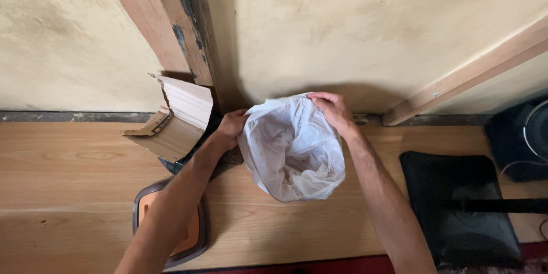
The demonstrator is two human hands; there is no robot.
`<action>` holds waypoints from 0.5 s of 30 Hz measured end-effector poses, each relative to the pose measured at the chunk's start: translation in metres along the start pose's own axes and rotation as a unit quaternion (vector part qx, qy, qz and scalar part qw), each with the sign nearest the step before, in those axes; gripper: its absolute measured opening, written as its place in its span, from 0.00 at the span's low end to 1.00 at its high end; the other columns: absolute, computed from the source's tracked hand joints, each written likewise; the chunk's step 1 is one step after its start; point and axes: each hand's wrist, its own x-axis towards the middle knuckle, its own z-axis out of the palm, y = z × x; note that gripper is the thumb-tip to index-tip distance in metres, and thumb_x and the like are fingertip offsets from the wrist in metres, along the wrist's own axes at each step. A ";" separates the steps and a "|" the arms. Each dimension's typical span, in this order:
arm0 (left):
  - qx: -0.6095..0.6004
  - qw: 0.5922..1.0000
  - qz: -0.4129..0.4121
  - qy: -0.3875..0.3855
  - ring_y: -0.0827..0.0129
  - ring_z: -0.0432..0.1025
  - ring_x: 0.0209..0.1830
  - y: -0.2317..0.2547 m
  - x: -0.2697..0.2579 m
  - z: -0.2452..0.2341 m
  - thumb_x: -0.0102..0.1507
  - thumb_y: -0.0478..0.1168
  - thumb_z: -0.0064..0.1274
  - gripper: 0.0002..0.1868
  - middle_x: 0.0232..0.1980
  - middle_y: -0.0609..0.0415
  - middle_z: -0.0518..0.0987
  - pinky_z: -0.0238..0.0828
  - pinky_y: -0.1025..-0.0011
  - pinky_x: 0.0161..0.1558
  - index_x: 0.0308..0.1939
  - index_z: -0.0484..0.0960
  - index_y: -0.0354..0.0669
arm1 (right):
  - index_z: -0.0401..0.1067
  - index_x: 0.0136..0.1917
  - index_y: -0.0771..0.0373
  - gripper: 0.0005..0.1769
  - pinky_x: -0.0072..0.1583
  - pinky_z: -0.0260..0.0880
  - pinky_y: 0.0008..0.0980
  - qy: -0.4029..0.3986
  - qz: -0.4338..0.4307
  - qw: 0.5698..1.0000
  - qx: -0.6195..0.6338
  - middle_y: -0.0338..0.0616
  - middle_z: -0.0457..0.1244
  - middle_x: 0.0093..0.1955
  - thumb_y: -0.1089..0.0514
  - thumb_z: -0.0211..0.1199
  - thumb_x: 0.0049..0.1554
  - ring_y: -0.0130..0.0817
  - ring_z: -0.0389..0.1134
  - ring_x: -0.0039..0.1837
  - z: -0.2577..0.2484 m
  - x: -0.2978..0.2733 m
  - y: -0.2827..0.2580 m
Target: The person places a white plastic bag into an orange trash can, tucking the edges inside by hand. They then place the lid on top of the trash can and press it down to secure it.
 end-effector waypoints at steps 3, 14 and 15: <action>0.022 0.999 0.023 0.043 0.64 0.79 0.42 -0.017 0.008 -0.003 0.64 0.36 0.56 0.18 0.47 0.43 0.84 0.79 0.66 0.45 0.55 0.80 0.29 | 0.80 0.58 0.65 0.13 0.57 0.71 0.24 -0.038 0.045 0.998 0.039 0.41 0.73 0.52 0.61 0.60 0.62 0.25 0.70 0.53 -0.003 0.009 0.010; 0.176 0.933 0.235 0.208 0.68 0.76 0.43 -0.010 -0.061 0.023 0.63 0.42 0.59 0.24 0.46 0.49 0.82 0.75 0.71 0.45 0.60 0.74 0.37 | 0.78 0.61 0.62 0.15 0.58 0.72 0.27 -0.056 0.095 0.992 0.059 0.40 0.72 0.55 0.60 0.59 0.63 0.27 0.71 0.54 -0.005 0.004 0.001; 0.216 0.912 0.258 0.233 0.65 0.76 0.44 -0.003 -0.071 0.026 0.63 0.42 0.60 0.25 0.46 0.49 0.80 0.75 0.70 0.46 0.61 0.73 0.38 | 0.78 0.61 0.61 0.15 0.59 0.72 0.27 -0.057 0.089 0.992 0.063 0.40 0.72 0.55 0.59 0.60 0.62 0.27 0.71 0.55 -0.006 0.004 -0.003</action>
